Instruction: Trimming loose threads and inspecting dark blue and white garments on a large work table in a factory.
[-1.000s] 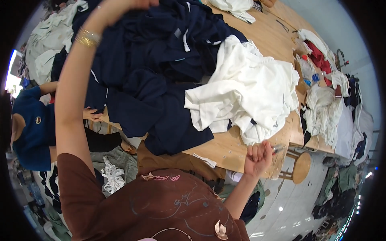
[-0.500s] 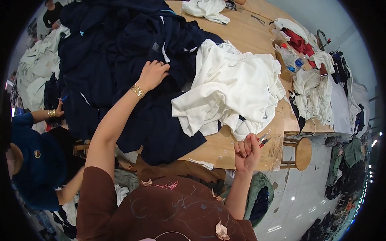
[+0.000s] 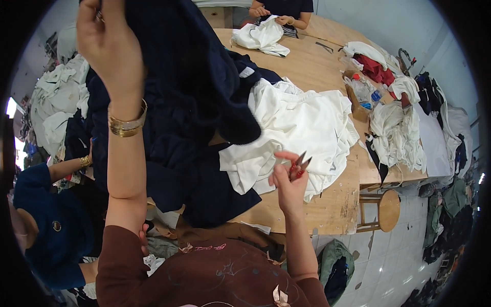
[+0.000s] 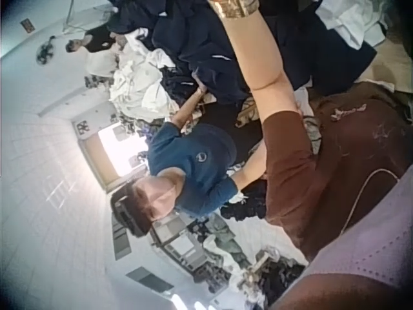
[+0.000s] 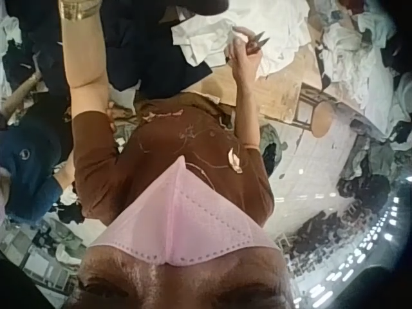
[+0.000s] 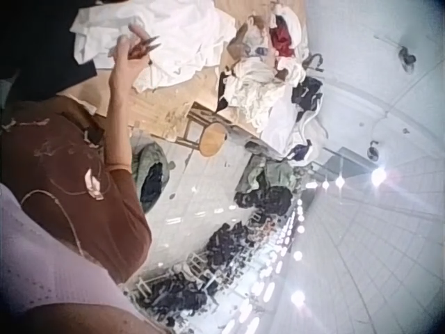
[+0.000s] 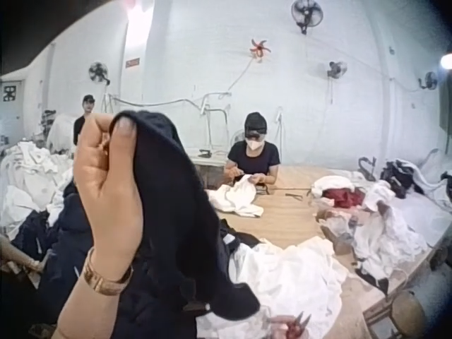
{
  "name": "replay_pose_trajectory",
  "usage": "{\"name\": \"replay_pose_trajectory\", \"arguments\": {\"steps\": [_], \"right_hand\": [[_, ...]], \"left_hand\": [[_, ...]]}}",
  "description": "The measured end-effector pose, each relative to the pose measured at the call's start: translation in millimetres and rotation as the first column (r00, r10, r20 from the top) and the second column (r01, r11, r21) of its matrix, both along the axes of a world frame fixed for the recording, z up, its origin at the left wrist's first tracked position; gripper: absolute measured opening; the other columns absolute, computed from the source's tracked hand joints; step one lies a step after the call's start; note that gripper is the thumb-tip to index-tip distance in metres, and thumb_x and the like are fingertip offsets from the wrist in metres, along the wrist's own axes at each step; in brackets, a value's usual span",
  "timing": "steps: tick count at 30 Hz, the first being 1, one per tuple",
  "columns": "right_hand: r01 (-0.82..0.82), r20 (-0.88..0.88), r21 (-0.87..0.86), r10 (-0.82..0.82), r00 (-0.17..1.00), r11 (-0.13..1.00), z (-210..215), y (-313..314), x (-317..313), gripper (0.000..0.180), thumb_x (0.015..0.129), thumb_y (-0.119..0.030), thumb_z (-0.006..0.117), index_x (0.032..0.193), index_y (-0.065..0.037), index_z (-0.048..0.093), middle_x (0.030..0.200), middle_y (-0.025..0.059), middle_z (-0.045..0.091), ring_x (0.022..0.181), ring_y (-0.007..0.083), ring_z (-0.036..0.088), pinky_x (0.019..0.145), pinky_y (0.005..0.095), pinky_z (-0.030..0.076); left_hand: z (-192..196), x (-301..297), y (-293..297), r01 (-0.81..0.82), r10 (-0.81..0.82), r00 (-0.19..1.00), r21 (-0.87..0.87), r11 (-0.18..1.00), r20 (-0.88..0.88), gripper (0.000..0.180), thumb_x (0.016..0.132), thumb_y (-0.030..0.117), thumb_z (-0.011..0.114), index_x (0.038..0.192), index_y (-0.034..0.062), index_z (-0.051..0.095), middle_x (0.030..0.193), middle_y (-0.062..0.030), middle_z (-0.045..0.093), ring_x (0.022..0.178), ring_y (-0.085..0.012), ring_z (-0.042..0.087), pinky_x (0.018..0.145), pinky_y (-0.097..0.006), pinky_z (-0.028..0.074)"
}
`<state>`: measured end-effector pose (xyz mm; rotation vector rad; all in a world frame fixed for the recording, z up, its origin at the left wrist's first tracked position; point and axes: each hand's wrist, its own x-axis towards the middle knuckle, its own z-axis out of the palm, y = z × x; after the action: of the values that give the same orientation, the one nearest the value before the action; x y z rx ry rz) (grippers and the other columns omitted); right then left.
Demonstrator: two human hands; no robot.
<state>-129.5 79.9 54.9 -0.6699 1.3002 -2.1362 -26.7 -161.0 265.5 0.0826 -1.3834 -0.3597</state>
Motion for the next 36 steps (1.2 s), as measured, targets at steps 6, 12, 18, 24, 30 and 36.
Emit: {"name": "replay_pose_trajectory", "arguments": {"steps": [6,12,18,24,30,36], "right_hand": [[-0.142,-0.174,-0.327,0.088,0.981,0.934,42.5,-30.9,22.0,0.088,0.068,-0.027,0.082,0.131,0.008,0.031,0.051,-0.0085,0.030,0.046,0.0035,0.033,0.049,0.0208,0.035],[-0.054,-0.414,0.081,0.083,0.906,0.995,52.7,-38.5,22.1,0.037,0.074,0.001,0.071,0.107,0.004,0.056,0.056,-0.0067,0.041,0.049,0.0021,0.038,0.050,0.0155,0.035],[0.443,-0.001,-0.562,-0.537,0.844,0.698,105.9,-4.6,-61.8,0.026,0.083,-0.010,0.062,0.108,-0.005,0.057,0.103,0.0143,0.062,0.096,0.0182,0.060,0.080,0.0308,0.050],[0.669,0.041,-0.515,-0.764,0.644,0.536,153.6,16.5,-56.0,0.032,0.086,-0.018,0.056,0.114,-0.001,0.056,0.104,0.0105,0.060,0.096,0.0210,0.059,0.090,0.0339,0.048],[0.532,-0.482,-0.290,-0.601,0.637,0.796,95.1,-49.6,-109.9,0.013,0.082,-0.004,0.065,0.094,0.002,0.065,0.088,0.0023,0.062,0.078,0.0061,0.053,0.073,0.0186,0.040],[0.619,-0.411,-0.674,-0.901,0.139,0.402,142.6,-12.7,-87.0,0.022,0.087,-0.010,0.061,0.103,0.006,0.060,0.095,0.0118,0.065,0.076,0.0123,0.059,0.073,0.0242,0.049]], "left_hand": [[13.0,-12.7,26.6,0.232,-0.255,0.960,0.184,0.955,0.113,0.023,0.094,0.012,0.051,0.072,0.0075,0.045,0.060,0.0096,0.033,0.053,0.0009,0.024,0.045,-0.018,0.019],[2.5,-5.8,35.7,0.565,-0.522,0.825,0.306,0.766,-0.216,0.017,0.095,0.020,0.050,0.089,0.0054,0.044,0.062,0.0085,0.033,0.052,0.0011,0.024,0.045,-0.019,0.022],[30.5,49.2,65.9,0.307,-0.275,0.951,0.297,0.904,-0.144,0.021,0.093,0.020,0.053,0.106,0.0032,0.053,0.074,0.0064,0.049,0.057,-0.0015,0.037,0.054,-0.017,0.033],[-14.8,103.9,38.8,0.263,-0.299,0.708,0.154,0.952,0.640,0.027,0.075,0.002,0.070,0.096,0.0046,0.053,0.075,0.0013,0.040,0.060,-0.0071,0.039,0.055,-0.020,0.036],[-81.5,80.7,-36.8,0.003,0.219,0.588,-0.273,0.962,0.779,0.015,0.076,0.000,0.061,0.087,0.0057,0.052,0.078,-0.0077,0.048,0.065,-0.0249,0.054,0.059,-0.032,0.047],[-6.4,106.5,-11.4,-0.464,0.654,0.755,-0.742,0.483,-0.045,0.020,0.067,0.007,0.063,0.085,0.0149,0.059,0.090,-0.0025,0.054,0.085,-0.0215,0.058,0.063,-0.032,0.048]]}}
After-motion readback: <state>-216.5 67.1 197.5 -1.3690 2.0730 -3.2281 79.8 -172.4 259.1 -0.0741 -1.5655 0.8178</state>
